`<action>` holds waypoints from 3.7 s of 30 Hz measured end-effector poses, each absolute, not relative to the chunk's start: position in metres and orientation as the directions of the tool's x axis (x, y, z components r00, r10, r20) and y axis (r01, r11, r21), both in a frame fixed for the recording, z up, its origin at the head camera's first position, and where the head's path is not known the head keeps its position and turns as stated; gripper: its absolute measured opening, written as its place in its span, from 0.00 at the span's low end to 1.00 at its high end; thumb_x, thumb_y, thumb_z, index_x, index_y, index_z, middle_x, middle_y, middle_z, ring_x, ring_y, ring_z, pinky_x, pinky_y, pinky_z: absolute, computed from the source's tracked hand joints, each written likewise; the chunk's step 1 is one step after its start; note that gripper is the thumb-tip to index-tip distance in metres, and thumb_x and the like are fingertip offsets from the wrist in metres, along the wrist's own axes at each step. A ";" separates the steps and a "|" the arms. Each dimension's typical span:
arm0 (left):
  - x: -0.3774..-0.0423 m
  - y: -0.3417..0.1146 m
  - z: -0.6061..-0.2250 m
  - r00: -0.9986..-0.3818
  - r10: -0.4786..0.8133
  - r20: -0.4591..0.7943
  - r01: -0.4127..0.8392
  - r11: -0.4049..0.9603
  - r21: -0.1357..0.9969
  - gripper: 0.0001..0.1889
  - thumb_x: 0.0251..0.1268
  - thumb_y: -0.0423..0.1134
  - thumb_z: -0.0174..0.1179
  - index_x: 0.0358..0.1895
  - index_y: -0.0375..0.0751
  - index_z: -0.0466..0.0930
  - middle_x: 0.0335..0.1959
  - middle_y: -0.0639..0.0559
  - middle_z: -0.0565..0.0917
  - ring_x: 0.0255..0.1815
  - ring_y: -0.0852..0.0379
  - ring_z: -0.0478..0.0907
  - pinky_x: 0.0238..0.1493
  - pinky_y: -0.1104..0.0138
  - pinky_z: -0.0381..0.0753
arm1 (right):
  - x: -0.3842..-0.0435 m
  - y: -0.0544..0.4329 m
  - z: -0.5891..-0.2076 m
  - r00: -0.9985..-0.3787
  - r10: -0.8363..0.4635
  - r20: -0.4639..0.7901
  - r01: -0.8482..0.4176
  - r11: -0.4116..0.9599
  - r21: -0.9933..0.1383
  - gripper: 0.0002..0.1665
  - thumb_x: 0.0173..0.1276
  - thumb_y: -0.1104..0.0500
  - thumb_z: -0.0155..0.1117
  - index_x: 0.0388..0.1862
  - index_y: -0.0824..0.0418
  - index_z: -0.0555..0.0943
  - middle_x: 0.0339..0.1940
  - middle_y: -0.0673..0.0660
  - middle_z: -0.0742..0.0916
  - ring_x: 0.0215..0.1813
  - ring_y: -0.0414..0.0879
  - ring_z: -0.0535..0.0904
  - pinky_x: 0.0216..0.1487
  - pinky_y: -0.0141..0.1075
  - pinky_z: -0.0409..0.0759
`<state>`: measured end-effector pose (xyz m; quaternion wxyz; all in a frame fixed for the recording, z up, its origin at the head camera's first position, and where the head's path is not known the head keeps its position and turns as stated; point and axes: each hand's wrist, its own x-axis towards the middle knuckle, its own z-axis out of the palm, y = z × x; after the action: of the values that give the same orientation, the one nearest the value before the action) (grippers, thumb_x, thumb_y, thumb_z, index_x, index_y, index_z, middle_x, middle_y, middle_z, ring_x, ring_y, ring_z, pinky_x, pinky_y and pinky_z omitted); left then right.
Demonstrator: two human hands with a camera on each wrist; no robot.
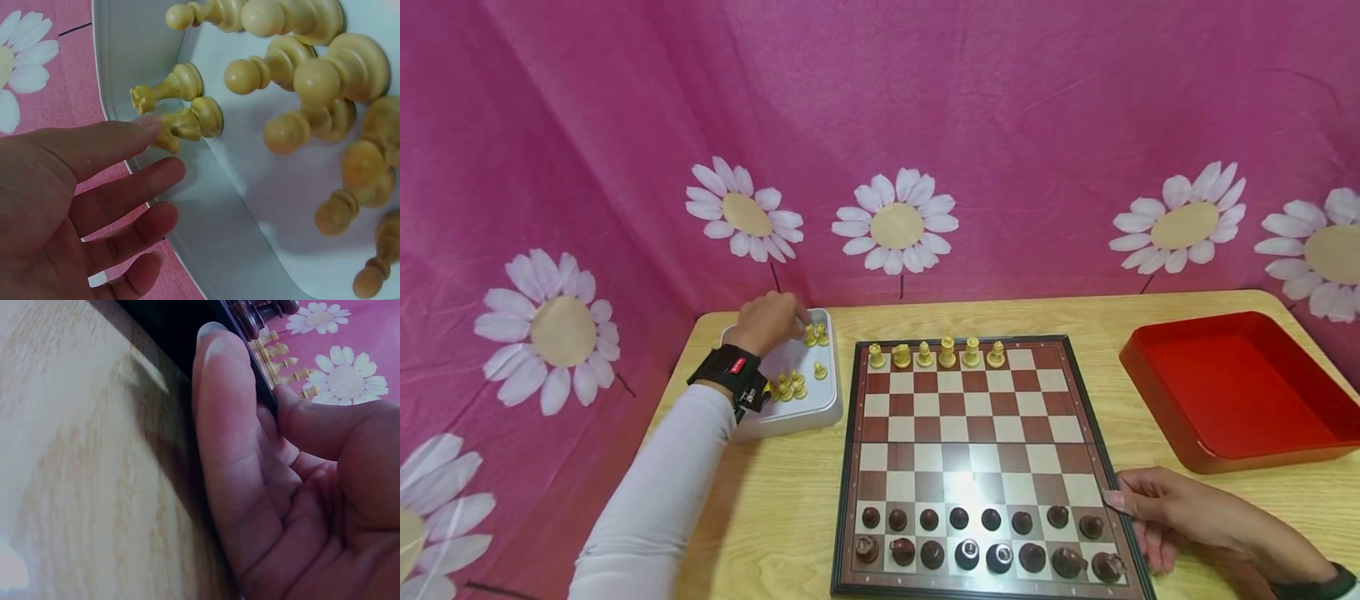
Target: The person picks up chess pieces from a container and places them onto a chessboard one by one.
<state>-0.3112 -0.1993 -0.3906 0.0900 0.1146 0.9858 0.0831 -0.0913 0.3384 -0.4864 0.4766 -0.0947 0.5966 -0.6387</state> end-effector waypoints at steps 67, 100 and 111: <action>-0.296 -0.121 -0.329 -0.869 0.483 0.109 0.495 0.854 0.158 0.09 0.71 0.33 0.64 0.46 0.38 0.92 0.41 0.47 0.92 0.39 0.53 0.84 0.43 0.61 0.86 | -0.090 0.338 -0.488 -0.542 -0.699 -0.467 0.470 0.209 -0.858 0.16 0.86 0.55 0.47 0.49 0.65 0.77 0.30 0.51 0.90 0.27 0.38 0.88 0.31 0.30 0.85; -0.280 0.020 -0.330 -0.686 0.717 0.125 0.727 0.682 0.080 0.10 0.72 0.36 0.62 0.40 0.51 0.93 0.36 0.60 0.91 0.36 0.64 0.81 0.38 0.69 0.81 | -0.088 0.339 -0.489 -0.544 -0.708 -0.451 0.474 0.184 -0.861 0.16 0.86 0.55 0.46 0.52 0.65 0.78 0.30 0.51 0.90 0.28 0.38 0.88 0.32 0.30 0.86; -0.279 0.054 -0.343 -0.664 0.743 0.082 0.745 0.650 0.147 0.09 0.73 0.41 0.65 0.49 0.52 0.92 0.47 0.60 0.91 0.46 0.65 0.86 0.47 0.69 0.84 | -0.090 0.334 -0.491 -0.581 -0.686 -0.438 0.445 0.183 -0.877 0.22 0.86 0.56 0.46 0.49 0.79 0.72 0.28 0.51 0.90 0.27 0.39 0.88 0.29 0.30 0.85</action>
<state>-0.2791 0.0535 -0.3427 -0.0071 0.4095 0.9084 0.0843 -0.0902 0.3336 -0.4906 0.4475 -0.0965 0.6254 -0.6319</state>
